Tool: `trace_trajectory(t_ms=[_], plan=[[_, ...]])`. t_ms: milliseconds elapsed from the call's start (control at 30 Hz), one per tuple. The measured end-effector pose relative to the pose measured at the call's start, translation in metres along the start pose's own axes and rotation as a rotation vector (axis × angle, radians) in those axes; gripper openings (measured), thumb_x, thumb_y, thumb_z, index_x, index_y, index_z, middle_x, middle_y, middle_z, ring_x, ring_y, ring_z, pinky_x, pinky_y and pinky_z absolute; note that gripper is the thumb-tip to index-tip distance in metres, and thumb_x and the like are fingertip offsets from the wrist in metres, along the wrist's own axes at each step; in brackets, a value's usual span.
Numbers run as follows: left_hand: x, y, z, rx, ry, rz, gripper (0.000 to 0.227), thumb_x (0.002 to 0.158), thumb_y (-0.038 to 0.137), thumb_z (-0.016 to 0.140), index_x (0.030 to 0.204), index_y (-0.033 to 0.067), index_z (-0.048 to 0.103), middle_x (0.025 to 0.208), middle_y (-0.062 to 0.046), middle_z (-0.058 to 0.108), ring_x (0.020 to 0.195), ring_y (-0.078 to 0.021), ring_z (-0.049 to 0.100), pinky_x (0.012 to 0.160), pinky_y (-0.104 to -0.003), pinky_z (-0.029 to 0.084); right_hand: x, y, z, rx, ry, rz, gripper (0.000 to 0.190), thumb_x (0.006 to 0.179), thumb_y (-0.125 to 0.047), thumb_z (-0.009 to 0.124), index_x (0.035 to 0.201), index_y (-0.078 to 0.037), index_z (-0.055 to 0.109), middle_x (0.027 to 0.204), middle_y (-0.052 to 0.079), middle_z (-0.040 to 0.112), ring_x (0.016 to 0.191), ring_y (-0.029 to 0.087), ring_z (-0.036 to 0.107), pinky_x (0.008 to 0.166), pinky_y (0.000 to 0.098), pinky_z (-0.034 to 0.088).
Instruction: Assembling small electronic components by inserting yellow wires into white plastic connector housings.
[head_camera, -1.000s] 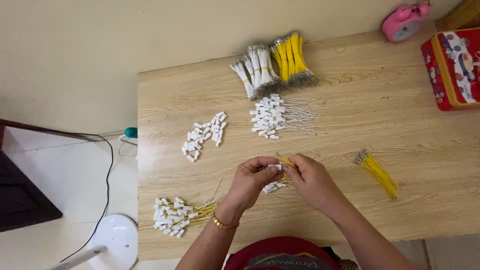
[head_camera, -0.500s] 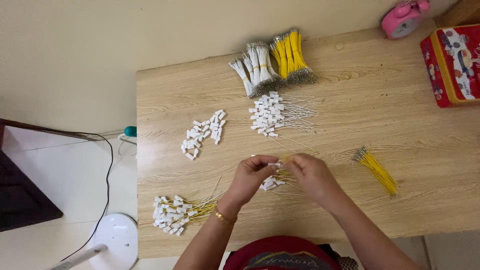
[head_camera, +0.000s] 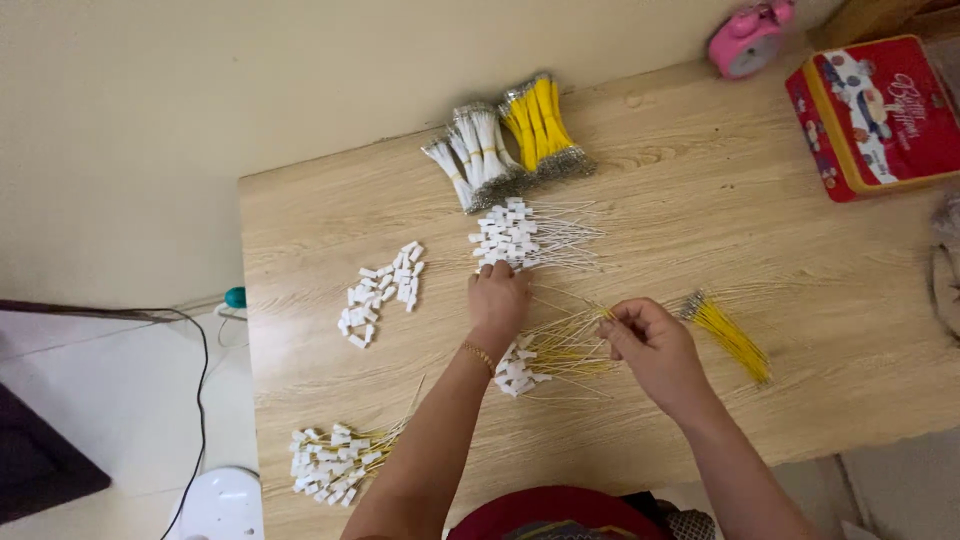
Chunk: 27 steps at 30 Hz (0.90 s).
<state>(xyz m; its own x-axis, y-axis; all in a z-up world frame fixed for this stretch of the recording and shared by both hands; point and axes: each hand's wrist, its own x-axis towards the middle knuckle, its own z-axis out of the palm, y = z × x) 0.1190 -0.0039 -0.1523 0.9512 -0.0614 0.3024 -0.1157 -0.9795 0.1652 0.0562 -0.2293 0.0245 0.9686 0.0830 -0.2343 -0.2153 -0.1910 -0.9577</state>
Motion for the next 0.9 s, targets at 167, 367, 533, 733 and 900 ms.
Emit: trace_trajectory(t_ms=[167,367,533,733,900], plan=[[0.003,0.001,-0.008,-0.031,-0.04,-0.047,0.016,0.07,0.037,0.083,0.083,0.0275,0.079,0.085,-0.001,0.063,0.085,-0.0251,0.067,0.071,-0.039,0.056,-0.007,0.001,-0.007,0.045,0.067,0.056,0.009,0.09,-0.003,0.074,0.099,-0.001,0.071,0.07,0.006,0.062,0.065,0.011,0.055,0.059,0.0253,0.044],[-0.006,0.023,-0.112,-0.564,-0.06,-0.137,0.018,0.085,0.021,0.076,0.103,0.0203,0.075,0.091,-0.008,0.07,0.083,-0.0317,0.073,0.07,-0.043,0.059,-0.008,-0.009,0.007,0.141,0.035,0.057,0.011,0.093,-0.007,0.075,0.102,-0.001,0.075,0.074,0.006,0.066,0.07,0.01,0.054,0.062,0.0243,0.045],[-0.03,0.027,-0.171,-0.952,-0.092,-0.278,0.022,0.085,0.018,0.081,0.107,0.021,0.078,0.087,-0.01,0.071,0.082,-0.0289,0.073,0.073,-0.039,0.058,-0.011,-0.032,0.019,0.117,-0.059,0.056,0.016,0.09,-0.007,0.078,0.103,0.001,0.076,0.077,0.009,0.066,0.075,0.014,0.055,0.068,0.0286,0.046],[-0.049,0.046,-0.224,-1.416,-0.106,-0.485,0.015,0.095,0.015,0.074,0.109,0.0096,0.08,0.082,-0.007,0.065,0.074,-0.0114,0.064,0.069,-0.027,0.056,-0.021,-0.054,0.036,-0.017,-0.12,-0.018,0.019,0.087,-0.002,0.079,0.105,0.003,0.076,0.08,0.012,0.071,0.078,0.016,0.061,0.073,0.031,0.052],[-0.06,0.046,-0.229,-1.594,-0.098,-0.54,0.013,0.099,0.011,0.069,0.107,0.0017,0.074,0.075,-0.004,0.059,0.066,-0.0117,0.062,0.062,-0.025,0.056,-0.025,-0.051,0.04,-0.026,-0.182,-0.063,0.017,0.088,-0.002,0.078,0.105,0.002,0.076,0.078,0.012,0.07,0.078,0.017,0.062,0.073,0.0337,0.055]])
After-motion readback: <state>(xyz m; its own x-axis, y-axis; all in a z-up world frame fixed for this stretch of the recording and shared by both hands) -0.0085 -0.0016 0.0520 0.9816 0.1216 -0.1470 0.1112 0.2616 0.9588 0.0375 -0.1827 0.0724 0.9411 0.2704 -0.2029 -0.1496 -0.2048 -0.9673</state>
